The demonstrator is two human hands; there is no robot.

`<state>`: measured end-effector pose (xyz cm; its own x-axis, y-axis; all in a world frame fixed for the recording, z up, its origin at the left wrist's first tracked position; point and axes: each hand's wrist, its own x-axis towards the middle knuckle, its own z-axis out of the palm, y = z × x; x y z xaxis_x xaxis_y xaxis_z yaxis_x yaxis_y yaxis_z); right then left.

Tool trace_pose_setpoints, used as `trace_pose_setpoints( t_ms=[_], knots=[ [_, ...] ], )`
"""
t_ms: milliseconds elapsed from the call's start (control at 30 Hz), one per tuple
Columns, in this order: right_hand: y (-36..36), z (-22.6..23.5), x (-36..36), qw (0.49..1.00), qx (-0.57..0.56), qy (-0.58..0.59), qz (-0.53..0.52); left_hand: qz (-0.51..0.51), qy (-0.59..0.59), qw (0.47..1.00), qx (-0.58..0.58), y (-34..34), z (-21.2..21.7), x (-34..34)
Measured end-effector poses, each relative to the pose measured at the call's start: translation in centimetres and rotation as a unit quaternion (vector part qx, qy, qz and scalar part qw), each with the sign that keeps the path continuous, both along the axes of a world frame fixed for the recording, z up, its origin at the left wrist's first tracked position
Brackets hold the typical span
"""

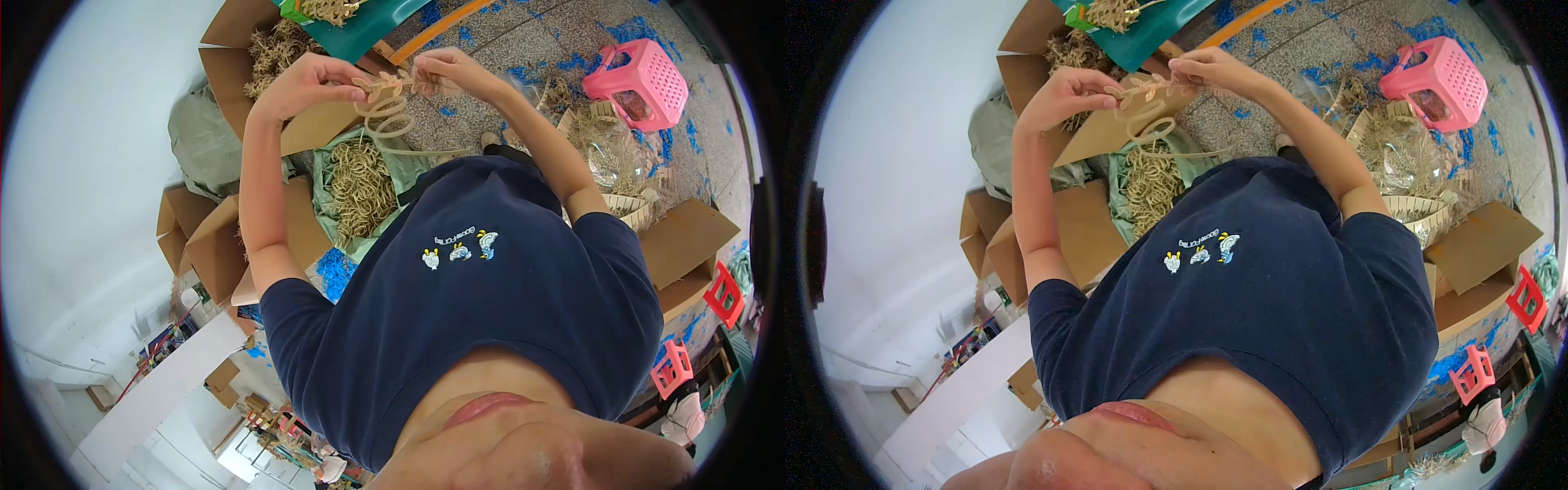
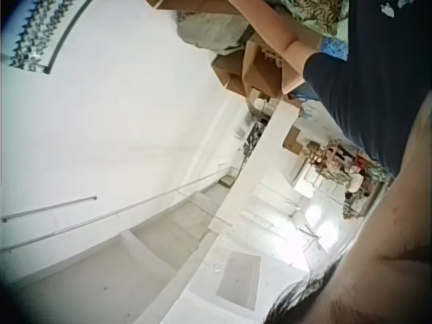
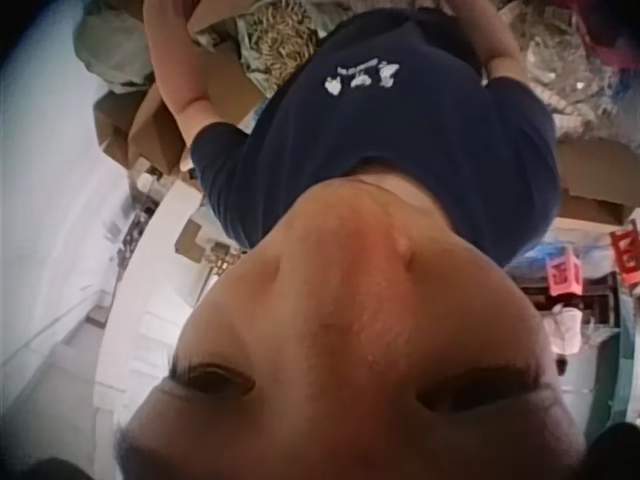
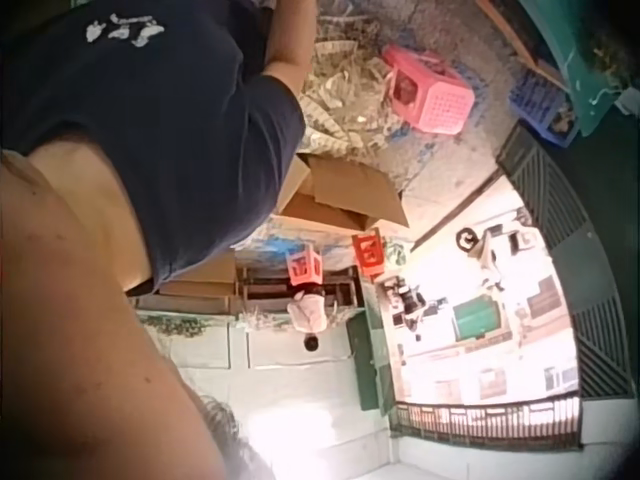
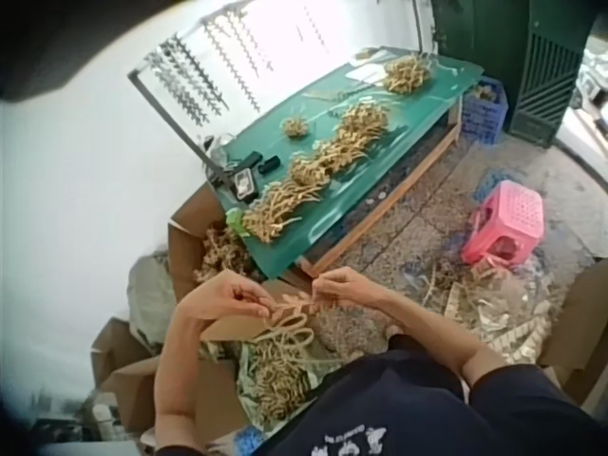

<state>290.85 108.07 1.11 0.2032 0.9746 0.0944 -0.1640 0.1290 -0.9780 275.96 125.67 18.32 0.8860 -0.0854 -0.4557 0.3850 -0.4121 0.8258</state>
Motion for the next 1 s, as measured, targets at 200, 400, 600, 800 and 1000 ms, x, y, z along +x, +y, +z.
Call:
trace_pose_setpoints(
  t_ms=[200, 400, 600, 800, 1000],
  knots=[
    [-3.5, 5.6, 1.2, 0.995, 0.045, -0.076, -0.057, 0.067, -0.013, 0.997, 0.032, -0.6, 0.1, -2.1],
    [-3.7, 7.4, 0.6, 0.982, 0.07, -0.141, -0.101, 0.029, -0.05, 0.998, 0.029, 0.2, -0.7, -3.1],
    [-3.0, 7.7, 0.2, 0.978, 0.064, -0.172, -0.094, -0.008, -0.117, 0.993, 0.0, 0.4, -0.8, -4.1],
    [-3.1, 8.5, 0.1, 0.977, 0.021, -0.203, -0.056, -0.061, -0.172, 0.982, -0.039, 0.3, -1.2, -3.7],
    [-2.8, 8.5, -0.6, 0.979, 0.046, -0.195, -0.048, -0.08, -0.206, 0.973, -0.074, 0.0, -1.3, -4.0]
  ],
)
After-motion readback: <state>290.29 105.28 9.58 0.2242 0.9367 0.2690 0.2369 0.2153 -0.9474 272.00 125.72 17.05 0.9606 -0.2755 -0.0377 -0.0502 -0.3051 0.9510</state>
